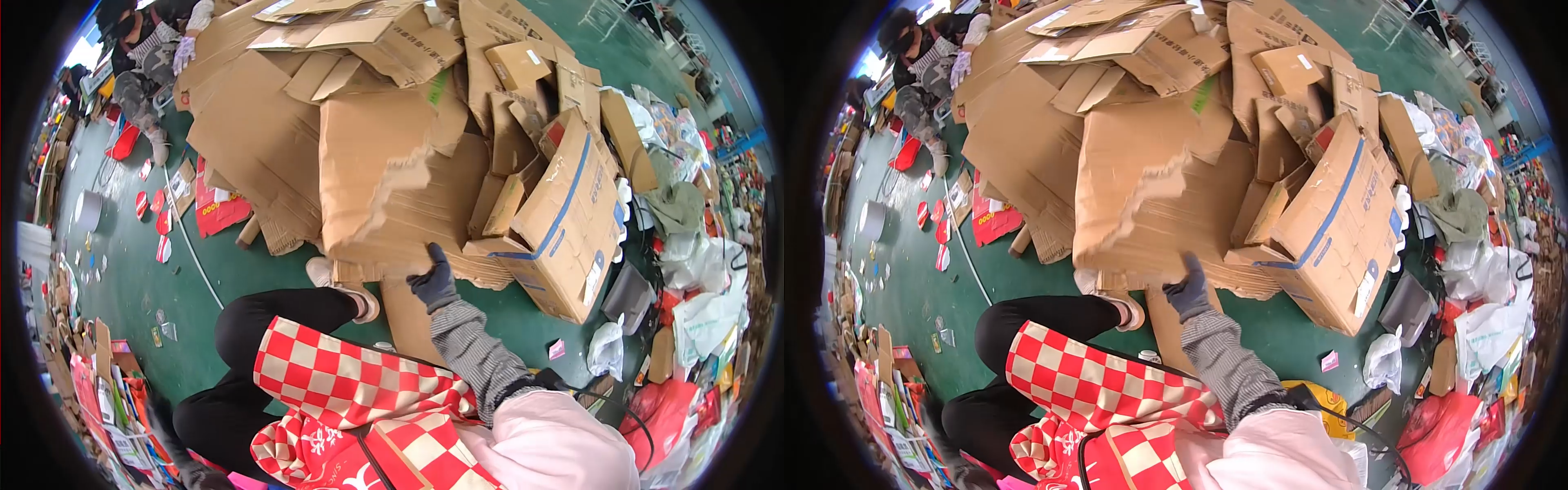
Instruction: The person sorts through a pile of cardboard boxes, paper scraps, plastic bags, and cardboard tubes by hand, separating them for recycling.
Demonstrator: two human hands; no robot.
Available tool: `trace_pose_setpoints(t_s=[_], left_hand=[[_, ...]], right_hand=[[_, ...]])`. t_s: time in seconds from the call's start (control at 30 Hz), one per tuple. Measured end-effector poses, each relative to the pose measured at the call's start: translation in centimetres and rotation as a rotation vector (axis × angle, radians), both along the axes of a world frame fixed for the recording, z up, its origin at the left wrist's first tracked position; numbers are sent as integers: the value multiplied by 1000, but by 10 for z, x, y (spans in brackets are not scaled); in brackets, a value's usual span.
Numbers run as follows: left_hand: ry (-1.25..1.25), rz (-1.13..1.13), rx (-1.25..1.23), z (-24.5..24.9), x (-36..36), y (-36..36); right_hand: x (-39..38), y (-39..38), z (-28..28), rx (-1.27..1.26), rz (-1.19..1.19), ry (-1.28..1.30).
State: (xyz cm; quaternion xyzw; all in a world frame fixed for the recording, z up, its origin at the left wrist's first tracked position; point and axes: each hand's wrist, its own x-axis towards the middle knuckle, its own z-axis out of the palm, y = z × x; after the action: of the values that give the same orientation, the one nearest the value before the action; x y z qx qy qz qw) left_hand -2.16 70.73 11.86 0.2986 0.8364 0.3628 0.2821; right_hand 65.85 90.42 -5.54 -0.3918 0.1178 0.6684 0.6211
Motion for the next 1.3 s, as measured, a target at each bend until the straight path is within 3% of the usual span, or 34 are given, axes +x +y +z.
trace_pose_setpoints(t_s=[0.03,0.13,0.17,0.27,0.33,0.37,0.4,0.47,0.6,0.73,0.77,0.8,0.83,0.87,1.0,1.03,1.1,1.17,1.2,1.23,1.27,1.3], left_hand=[[215,-46,-87,61,85,66],[-177,-325,442,99,180,163],[-269,-534,422,102,194,193],[-339,-665,319,100,243,265],[-349,-663,266,92,253,299],[-357,-669,246,87,255,308],[-360,-643,238,88,246,306],[-378,-584,284,89,229,292],[-388,-444,379,97,181,260],[-376,-271,493,106,138,177],[-371,-225,541,104,131,154],[-361,-180,587,107,121,135],[-338,-133,622,108,113,116],[-312,-99,646,107,107,96],[-70,-29,763,79,103,30],[-172,-9,786,66,100,23],[-741,157,735,46,81,18],[-744,279,794,17,74,21],[-675,328,833,19,84,34],[-669,293,900,13,76,42],[-812,389,901,-5,43,48],[-876,349,906,-13,19,58]], right_hand=[[22,-2,7,126,184,225],[-31,2,77,40,92,301],[-55,-1,107,73,157,276],[-115,-16,150,239,344,265],[-132,-41,162,721,399,-472],[-130,-48,166,922,402,-1012],[-129,-56,169,1042,262,-1421],[-131,-65,180,933,452,-1387],[-145,-77,220,984,539,-1307],[-188,-61,219,1261,334,-1394],[-195,-53,225,1290,274,-1270],[-208,-42,240,1137,593,-639],[-221,-31,254,768,704,-63],[-234,-17,261,522,880,234],[-253,36,274,614,1238,129],[-253,49,262,664,1196,31],[-238,82,226,709,1155,-230],[-216,115,171,687,1098,-172],[-203,127,135,702,1163,-348],[-198,129,114,527,1123,-372],[-193,131,93,354,1064,-387],[-186,139,49,315,1003,-16]])
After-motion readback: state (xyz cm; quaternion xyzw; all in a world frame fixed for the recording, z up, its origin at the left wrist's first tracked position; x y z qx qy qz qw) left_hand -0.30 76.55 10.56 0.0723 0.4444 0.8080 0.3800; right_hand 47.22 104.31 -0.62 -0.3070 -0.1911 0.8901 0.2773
